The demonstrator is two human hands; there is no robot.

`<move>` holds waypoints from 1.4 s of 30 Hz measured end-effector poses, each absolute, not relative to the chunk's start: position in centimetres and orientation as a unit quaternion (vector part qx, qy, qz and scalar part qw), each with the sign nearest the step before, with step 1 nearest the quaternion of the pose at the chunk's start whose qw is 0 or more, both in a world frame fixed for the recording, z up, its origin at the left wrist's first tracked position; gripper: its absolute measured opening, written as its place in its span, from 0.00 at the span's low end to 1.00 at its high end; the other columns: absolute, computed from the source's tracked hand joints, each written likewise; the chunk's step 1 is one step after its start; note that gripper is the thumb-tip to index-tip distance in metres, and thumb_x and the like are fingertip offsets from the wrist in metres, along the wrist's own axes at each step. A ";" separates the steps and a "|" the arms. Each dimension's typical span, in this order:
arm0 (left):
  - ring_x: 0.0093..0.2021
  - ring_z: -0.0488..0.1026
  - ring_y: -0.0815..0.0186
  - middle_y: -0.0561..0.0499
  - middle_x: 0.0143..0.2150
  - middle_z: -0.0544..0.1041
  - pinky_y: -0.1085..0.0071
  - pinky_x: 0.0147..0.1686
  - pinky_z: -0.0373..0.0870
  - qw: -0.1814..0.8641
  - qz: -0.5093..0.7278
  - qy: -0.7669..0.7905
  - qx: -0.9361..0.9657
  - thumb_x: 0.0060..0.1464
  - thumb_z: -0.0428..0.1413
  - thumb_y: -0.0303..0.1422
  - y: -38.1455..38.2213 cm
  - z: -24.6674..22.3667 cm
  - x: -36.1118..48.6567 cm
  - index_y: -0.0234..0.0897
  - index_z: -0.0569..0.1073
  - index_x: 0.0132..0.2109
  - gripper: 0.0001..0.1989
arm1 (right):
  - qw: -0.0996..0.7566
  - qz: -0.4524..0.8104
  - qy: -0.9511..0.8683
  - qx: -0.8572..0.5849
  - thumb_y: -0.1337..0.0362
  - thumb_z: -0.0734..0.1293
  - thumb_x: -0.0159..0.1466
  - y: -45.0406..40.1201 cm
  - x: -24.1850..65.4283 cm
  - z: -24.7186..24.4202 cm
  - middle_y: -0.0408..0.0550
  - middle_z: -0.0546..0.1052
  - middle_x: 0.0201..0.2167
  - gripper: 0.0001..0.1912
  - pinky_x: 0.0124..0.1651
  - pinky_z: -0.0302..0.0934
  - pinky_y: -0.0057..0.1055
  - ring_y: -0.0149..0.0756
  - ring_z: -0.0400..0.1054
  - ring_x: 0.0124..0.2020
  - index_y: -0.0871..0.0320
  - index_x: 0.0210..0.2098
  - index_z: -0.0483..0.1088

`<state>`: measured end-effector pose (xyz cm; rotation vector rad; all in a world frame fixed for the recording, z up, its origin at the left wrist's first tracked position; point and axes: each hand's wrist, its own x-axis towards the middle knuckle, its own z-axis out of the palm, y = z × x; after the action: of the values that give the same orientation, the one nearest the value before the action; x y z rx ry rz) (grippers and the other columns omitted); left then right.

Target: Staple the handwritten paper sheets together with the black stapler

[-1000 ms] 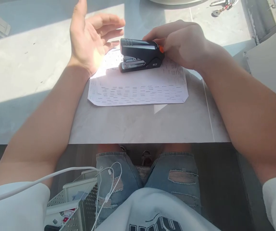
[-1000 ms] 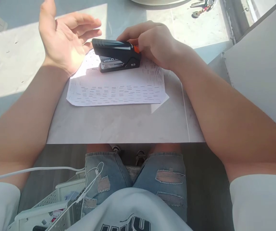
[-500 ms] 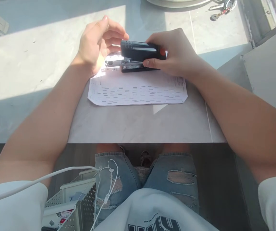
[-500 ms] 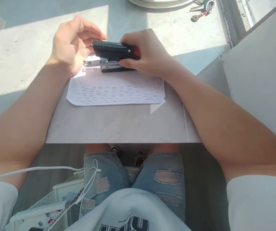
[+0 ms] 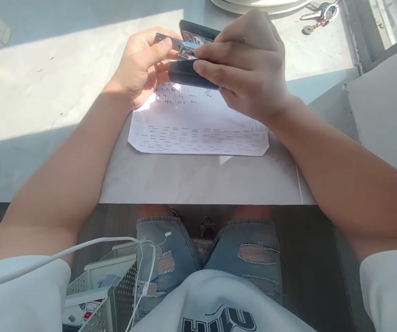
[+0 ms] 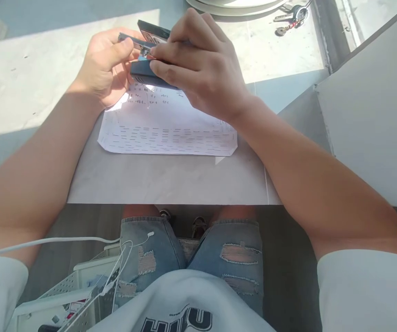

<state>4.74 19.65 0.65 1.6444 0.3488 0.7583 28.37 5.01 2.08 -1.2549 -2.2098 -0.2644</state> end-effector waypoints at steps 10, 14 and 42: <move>0.42 0.77 0.59 0.47 0.46 0.79 0.62 0.40 0.78 0.601 0.316 0.145 0.720 0.62 0.72 0.49 20.1 0.5 4.4 0.45 0.84 0.50 0.17 | 0.307 0.122 -0.767 -0.550 0.36 0.62 0.77 3.6 26.8 4.0 0.39 0.74 0.59 0.21 0.48 0.76 0.43 0.52 0.62 0.71 0.31 0.58 0.80; 0.43 0.76 0.57 0.47 0.45 0.79 0.60 0.40 0.76 0.610 0.317 0.147 0.711 0.61 0.73 0.47 19.8 0.5 4.5 0.45 0.85 0.51 0.16 | 0.313 0.194 -0.734 -0.571 0.38 0.65 0.75 3.6 26.8 4.3 0.37 0.71 0.63 0.17 0.41 0.76 0.40 0.57 0.54 0.76 0.28 0.56 0.80; 0.33 0.76 0.58 0.51 0.35 0.79 0.63 0.26 0.70 0.537 0.327 0.165 0.760 0.55 0.75 0.47 19.2 0.1 4.7 0.46 0.83 0.46 0.18 | 0.523 0.236 -0.697 -0.430 0.48 0.78 0.59 5.0 28.5 1.3 0.47 0.76 0.46 0.17 0.58 0.67 0.41 0.46 0.71 0.51 0.45 0.39 0.71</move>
<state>4.71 19.16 0.07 1.8091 0.3934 0.7773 28.45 4.98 1.28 -1.0291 -1.6686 0.5655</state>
